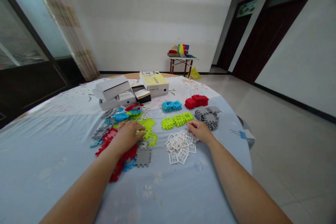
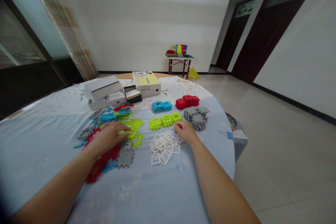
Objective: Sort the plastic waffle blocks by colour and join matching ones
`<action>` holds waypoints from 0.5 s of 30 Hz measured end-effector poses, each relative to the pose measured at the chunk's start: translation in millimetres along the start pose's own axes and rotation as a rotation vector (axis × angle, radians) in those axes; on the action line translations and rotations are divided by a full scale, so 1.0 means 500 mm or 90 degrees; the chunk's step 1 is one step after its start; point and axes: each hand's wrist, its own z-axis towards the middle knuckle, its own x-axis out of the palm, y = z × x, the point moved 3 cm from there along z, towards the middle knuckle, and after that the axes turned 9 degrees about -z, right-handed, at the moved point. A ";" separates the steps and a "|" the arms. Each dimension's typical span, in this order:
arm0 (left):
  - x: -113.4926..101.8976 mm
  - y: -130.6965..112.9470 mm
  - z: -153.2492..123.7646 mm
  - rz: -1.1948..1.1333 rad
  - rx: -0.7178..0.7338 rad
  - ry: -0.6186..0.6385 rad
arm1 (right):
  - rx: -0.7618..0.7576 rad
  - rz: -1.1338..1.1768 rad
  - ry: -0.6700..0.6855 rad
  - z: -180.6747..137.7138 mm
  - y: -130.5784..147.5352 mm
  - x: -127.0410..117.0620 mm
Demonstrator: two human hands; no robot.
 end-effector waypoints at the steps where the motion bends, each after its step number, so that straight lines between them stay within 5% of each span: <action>1: 0.003 -0.001 -0.001 0.017 -0.002 -0.004 | 0.004 0.003 -0.002 -0.001 0.000 0.000; 15: 0.026 -0.028 -0.006 0.086 -0.086 -0.014 | 0.021 0.047 0.008 -0.007 0.003 0.000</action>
